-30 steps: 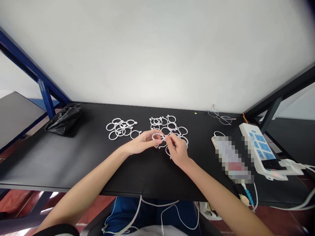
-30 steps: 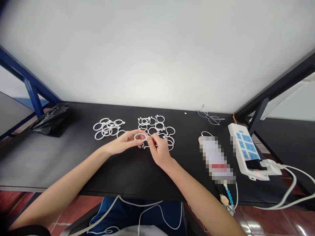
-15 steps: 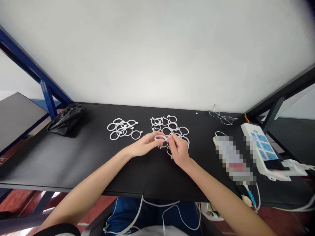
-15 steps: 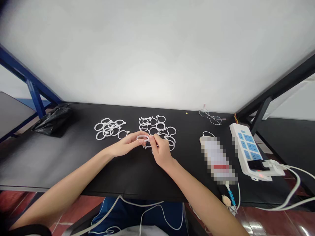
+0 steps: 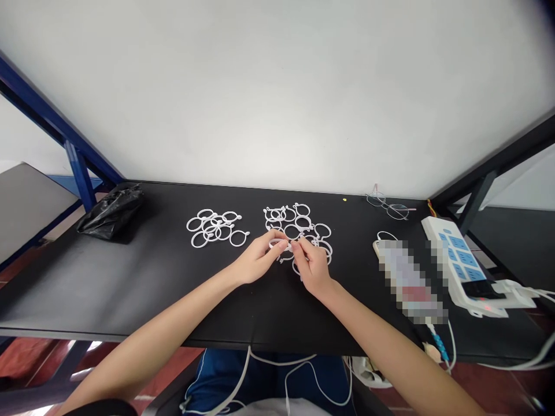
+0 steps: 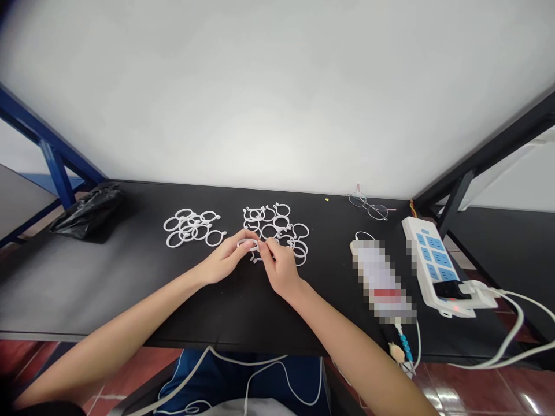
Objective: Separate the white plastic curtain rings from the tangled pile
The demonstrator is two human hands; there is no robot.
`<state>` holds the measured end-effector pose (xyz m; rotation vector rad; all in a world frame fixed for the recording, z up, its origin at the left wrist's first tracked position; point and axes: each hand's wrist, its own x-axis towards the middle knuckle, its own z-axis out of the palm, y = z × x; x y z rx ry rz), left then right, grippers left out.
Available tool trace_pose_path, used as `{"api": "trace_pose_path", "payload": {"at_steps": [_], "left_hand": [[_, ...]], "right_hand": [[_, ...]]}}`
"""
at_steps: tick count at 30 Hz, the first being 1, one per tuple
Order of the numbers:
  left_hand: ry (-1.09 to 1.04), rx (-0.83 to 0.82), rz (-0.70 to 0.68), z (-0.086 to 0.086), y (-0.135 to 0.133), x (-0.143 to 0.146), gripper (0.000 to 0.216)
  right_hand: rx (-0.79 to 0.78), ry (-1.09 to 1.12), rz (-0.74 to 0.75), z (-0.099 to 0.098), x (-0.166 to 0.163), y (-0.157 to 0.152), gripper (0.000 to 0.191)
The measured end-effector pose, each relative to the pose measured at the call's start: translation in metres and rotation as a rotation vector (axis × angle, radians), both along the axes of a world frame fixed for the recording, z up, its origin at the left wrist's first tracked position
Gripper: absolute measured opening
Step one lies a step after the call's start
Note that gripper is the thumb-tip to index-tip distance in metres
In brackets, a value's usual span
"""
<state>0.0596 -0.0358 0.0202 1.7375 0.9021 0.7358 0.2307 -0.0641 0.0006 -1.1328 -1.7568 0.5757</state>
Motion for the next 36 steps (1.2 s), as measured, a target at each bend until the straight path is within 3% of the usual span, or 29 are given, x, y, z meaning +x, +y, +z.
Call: {"api": "trace_pose_path", "payload": {"at_steps": [16,26,36], "left_hand": [[-0.088,0.014,-0.021,0.0,-0.001,0.001,0.027],[-0.151,-0.027,-0.051,-0.001,-0.001,0.002,0.028],[0.006,0.093,-0.033,0.011,0.0,-0.001,0.03]], "right_hand": [[-0.081,0.074,0.063,-0.003,0.002,0.003,0.036],[-0.048,0.03,0.05,-0.004,0.001,-0.001,0.036],[-0.025,-0.041,0.062,0.004,0.004,0.0,0.037]]}}
